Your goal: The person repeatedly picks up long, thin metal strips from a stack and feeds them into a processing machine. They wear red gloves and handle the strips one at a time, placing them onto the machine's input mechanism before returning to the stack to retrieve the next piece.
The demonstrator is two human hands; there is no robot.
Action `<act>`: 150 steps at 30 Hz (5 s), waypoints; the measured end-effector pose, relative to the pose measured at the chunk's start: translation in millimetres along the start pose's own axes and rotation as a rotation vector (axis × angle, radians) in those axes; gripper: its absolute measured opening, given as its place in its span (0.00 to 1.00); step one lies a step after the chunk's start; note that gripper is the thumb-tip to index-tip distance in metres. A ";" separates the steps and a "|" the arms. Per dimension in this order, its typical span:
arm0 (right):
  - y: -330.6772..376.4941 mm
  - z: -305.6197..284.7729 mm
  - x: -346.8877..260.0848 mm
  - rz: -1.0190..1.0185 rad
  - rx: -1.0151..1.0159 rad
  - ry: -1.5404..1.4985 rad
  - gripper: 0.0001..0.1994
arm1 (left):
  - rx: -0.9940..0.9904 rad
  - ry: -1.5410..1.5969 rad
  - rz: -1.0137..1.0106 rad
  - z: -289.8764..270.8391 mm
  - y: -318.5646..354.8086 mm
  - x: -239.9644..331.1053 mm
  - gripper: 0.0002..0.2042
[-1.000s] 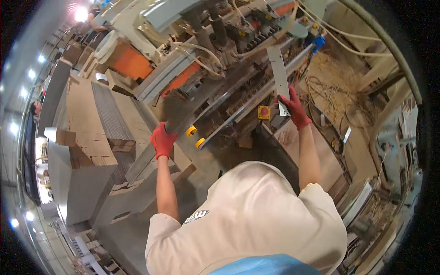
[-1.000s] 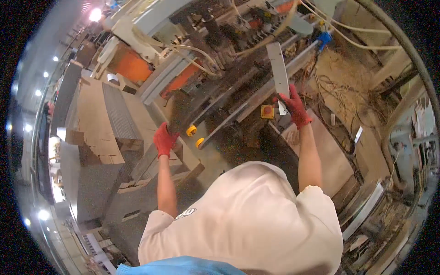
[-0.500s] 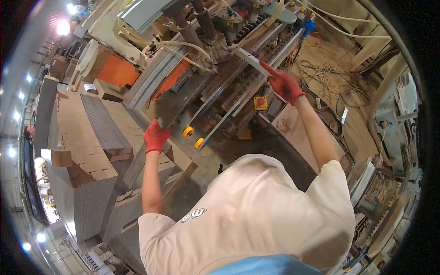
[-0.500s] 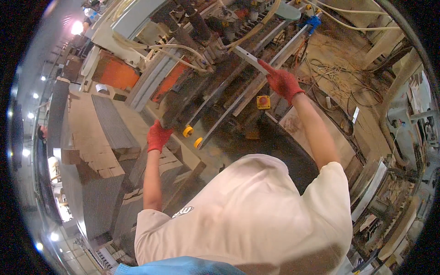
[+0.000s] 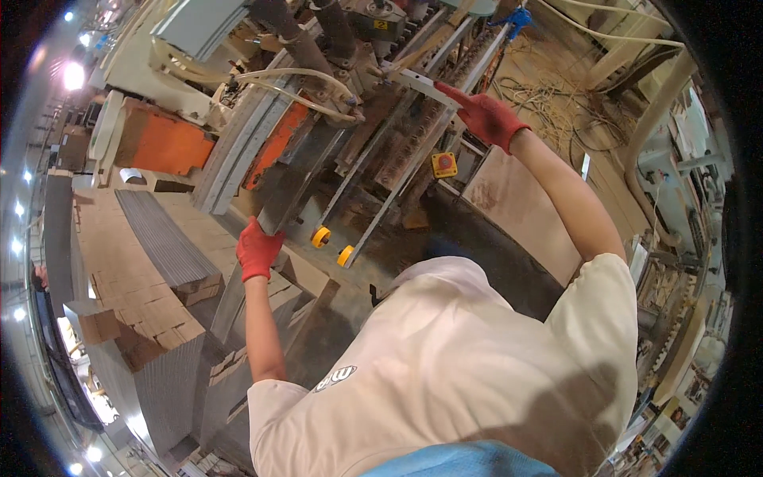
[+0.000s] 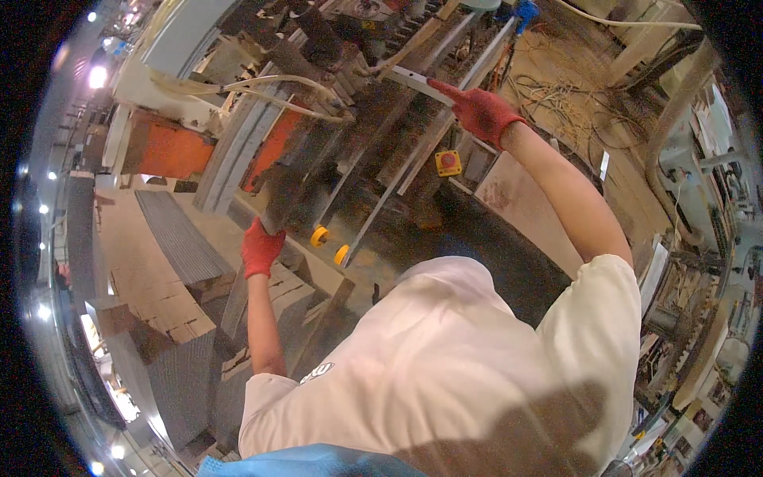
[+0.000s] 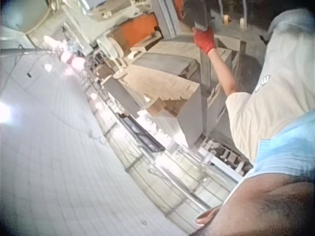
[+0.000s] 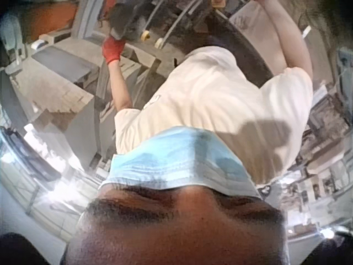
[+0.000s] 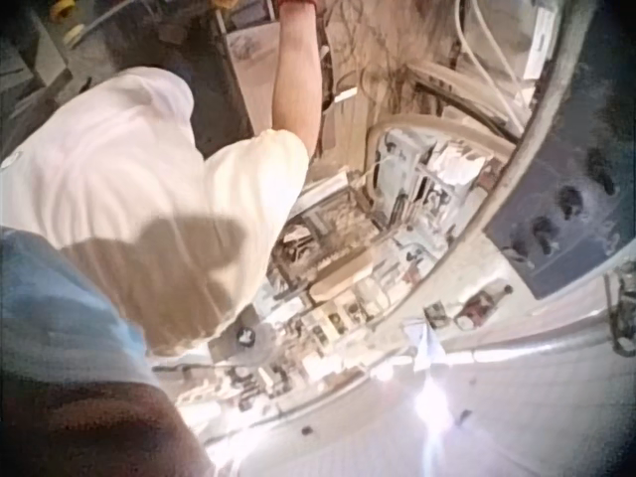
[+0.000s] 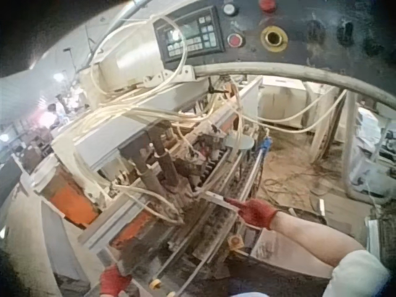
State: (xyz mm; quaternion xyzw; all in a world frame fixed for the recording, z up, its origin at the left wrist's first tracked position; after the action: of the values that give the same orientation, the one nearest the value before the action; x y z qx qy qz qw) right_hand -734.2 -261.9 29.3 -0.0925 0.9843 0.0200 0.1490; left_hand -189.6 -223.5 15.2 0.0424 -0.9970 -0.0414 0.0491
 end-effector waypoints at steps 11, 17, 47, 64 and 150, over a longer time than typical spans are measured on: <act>-1.5 15.3 4.2 0.090 -0.056 -0.172 0.38 | 0.029 -0.024 0.032 8.8 -9.6 -8.8 0.25; -1.9 17.8 11.2 0.038 0.036 -0.143 0.40 | 0.012 0.002 0.040 -0.7 -5.5 5.7 0.23; -4.0 21.3 14.4 0.237 -0.043 -0.242 0.24 | 0.192 -0.004 0.079 4.0 3.6 10.2 0.21; -1.5 26.3 12.3 0.181 -0.013 -0.143 0.18 | 0.121 0.032 0.001 2.4 -5.0 9.8 0.23; 9.9 49.5 78.3 0.191 0.350 -0.570 0.47 | 0.115 0.114 -0.441 33.5 256.8 42.2 0.35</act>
State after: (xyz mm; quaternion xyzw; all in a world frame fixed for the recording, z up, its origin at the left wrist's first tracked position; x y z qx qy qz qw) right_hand -795.2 -262.7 -41.1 0.0363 0.8958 -0.1102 0.4290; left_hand -255.6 30.4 8.2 0.2643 -0.9600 0.0083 0.0926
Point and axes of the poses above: each hand's wrist, its own y-axis away from the middle knuckle, its own z-axis out of the palm, x = y × z, the point moved 6 cm from there along -y, towards the middle knuckle
